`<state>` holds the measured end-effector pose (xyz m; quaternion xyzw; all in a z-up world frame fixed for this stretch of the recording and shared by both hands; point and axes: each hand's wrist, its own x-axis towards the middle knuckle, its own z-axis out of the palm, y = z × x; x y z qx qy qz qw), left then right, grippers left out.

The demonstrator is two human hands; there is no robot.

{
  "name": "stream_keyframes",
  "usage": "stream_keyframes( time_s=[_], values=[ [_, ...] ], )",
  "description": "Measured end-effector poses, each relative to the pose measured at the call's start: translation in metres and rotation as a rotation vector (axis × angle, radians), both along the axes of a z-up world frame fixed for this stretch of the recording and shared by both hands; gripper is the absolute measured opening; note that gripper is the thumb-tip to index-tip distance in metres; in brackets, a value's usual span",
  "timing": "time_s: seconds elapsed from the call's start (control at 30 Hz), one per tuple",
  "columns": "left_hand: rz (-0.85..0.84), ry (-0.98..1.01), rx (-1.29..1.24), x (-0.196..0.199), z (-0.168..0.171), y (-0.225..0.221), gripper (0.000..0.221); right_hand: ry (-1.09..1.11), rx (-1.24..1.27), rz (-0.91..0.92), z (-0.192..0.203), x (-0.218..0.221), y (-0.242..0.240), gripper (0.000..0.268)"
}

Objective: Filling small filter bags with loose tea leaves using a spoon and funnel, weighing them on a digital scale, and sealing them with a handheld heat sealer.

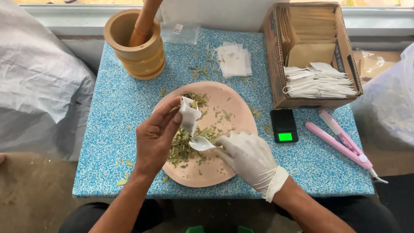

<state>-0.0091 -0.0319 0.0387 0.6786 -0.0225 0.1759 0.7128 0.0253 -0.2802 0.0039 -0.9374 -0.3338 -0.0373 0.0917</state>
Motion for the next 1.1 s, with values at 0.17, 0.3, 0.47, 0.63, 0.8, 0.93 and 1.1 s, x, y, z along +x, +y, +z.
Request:
stream_keyframes(
  time_s=[0.17, 0.3, 0.47, 0.63, 0.8, 0.93, 1.1],
  values=[
    [0.029, -0.030, -0.014, 0.004, -0.002, -0.009, 0.045, 0.218, 0.383, -0.117, 0.059, 0.003, 0.000, 0.030],
    [0.063, -0.081, -0.004, 0.007, -0.010, -0.019, 0.045, 0.361, 0.882, -0.219, 0.079, -0.001, 0.000, 0.040],
    [0.091, -0.093, 0.035, 0.001, -0.004, -0.037, 0.042, 0.342, 0.957, -0.220, 0.086, -0.005, 0.003, 0.044],
    [0.095, -0.146, 0.035, 0.000, -0.003, -0.046, 0.041, 0.326, 0.985, -0.273, 0.095, -0.009, 0.013, 0.030],
    [0.080, -0.182, 0.073, -0.004, -0.002, -0.055, 0.042, 0.239, 0.975, -0.234, 0.084, -0.004, 0.012, 0.017],
    [0.032, -0.187, 0.051, -0.003, 0.003, -0.051, 0.046, 0.218, 0.988, -0.231, 0.102, -0.003, 0.013, 0.017],
    [-0.042, -0.032, -0.021, 0.004, -0.010, -0.040, 0.029, 0.195, 0.978, -0.178, 0.101, 0.001, 0.008, 0.020]
  ],
)
